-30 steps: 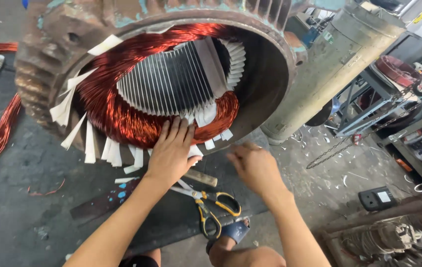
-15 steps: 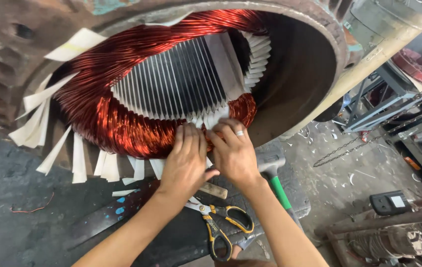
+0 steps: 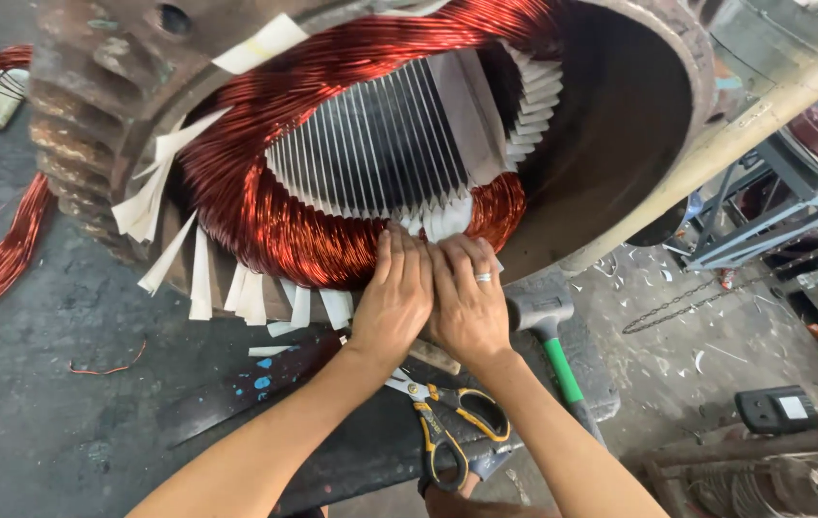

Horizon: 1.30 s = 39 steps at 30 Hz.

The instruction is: Repairing an electric motor by seating copper windings into the stator using a mallet and hands

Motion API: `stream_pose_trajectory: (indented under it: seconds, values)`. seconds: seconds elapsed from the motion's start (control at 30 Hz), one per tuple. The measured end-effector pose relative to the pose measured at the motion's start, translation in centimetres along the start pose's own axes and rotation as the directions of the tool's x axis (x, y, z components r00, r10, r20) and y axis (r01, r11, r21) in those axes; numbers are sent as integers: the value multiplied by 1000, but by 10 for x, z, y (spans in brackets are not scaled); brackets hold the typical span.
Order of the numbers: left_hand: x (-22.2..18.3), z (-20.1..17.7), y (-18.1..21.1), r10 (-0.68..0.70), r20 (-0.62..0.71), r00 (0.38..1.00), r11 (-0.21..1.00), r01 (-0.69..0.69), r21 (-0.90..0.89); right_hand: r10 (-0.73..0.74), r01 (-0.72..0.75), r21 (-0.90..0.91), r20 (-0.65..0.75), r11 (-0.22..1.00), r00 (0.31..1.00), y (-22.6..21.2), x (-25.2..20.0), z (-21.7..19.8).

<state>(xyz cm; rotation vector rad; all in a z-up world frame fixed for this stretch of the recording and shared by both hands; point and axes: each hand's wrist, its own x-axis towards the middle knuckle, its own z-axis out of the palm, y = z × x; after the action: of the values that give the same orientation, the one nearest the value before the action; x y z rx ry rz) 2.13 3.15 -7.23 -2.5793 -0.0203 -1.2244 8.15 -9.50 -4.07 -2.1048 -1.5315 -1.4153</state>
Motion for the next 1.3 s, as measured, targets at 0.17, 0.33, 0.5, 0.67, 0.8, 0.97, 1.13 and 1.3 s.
stream_pose_trajectory:
  seconds: [0.17,0.33,0.5,0.67,0.8,0.97,1.13,1.3]
  values:
    - [1,2,3,-23,-5,1000,999,23,-43,15,-15,-21,7,1000,1000,3,-1,2]
    - [3,-8,2,-1,1,1000,1000,1,11,38,-38,18,-9,999,999,3,0,-2]
    - [3,-7,2,15,7,1000,999,-16,31,49,-48,29,-18,998,999,3,1,-5]
    - [5,-8,2,25,-9,1000,1000,-25,17,60,-59,31,-23,998,998,5,0,-6]
    - [6,-12,1,35,-15,999,999,-35,40,57,-55,46,-38,997,998,5,1,-7]
    - [6,-11,2,31,-23,999,998,-30,51,55,-54,42,-33,998,998,5,0,-6]
    - [8,-16,0,32,29,999,997,-34,64,51,-50,29,-27,998,998,3,2,-8]
    - [6,-11,1,41,57,998,997,-44,62,52,-52,24,-19,998,998,3,3,-9]
